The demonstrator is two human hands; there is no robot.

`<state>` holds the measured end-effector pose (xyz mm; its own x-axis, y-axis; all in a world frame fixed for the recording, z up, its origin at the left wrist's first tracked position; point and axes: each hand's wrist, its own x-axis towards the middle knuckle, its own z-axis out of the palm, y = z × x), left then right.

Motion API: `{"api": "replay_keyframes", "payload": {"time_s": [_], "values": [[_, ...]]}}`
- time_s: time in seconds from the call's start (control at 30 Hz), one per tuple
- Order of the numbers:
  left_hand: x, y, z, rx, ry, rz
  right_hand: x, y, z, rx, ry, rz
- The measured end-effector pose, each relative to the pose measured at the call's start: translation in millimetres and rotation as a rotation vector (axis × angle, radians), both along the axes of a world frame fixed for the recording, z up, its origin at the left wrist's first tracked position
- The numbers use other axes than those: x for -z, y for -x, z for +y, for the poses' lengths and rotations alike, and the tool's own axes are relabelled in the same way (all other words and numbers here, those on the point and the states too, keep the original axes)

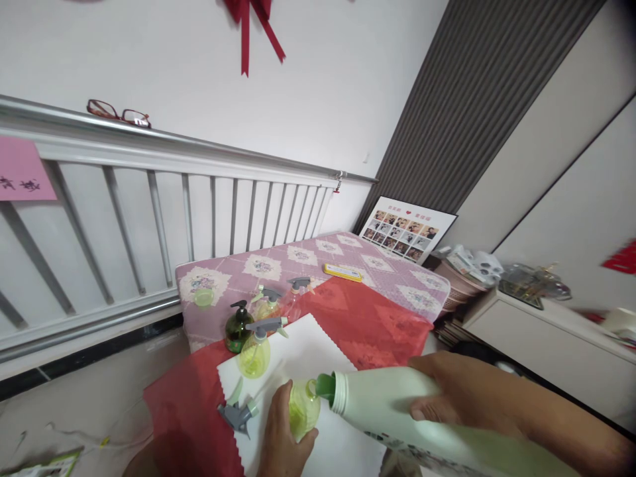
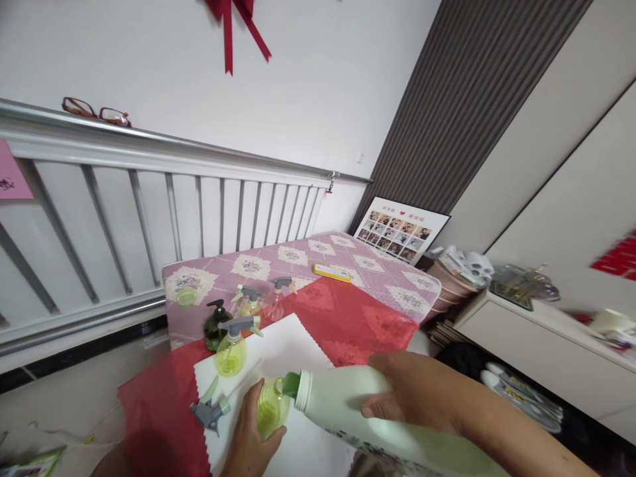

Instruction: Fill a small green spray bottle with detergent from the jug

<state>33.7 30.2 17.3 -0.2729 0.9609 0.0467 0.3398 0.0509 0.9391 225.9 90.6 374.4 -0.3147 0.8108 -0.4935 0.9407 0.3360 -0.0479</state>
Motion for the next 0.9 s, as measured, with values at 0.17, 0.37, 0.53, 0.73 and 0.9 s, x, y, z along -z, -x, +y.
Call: {"api": "replay_keyframes", "payload": {"time_s": [0.17, 0.37, 0.53, 0.73, 0.9], "values": [[0.2, 0.5, -0.9, -0.007, -0.012, -0.003, -3.6, 3.1, -2.0, 0.016, -0.001, 0.008], [-0.4, 0.8, -0.5, 0.011, 0.004, 0.013, -2.6, 2.3, -1.2, 0.007, -0.002, 0.011], [1.4, 0.4, -0.1, 0.002, -0.002, 0.026, -2.1, 0.9, -0.6, 0.016, -0.011, 0.008], [3.5, 0.4, 0.5, -0.007, -0.006, 0.03, -5.7, 4.6, -3.1, 0.022, -0.005, -0.005], [1.3, 0.4, 0.2, -0.016, -0.003, 0.019, -5.8, 5.7, -3.5, 0.023, -0.006, -0.008]]}}
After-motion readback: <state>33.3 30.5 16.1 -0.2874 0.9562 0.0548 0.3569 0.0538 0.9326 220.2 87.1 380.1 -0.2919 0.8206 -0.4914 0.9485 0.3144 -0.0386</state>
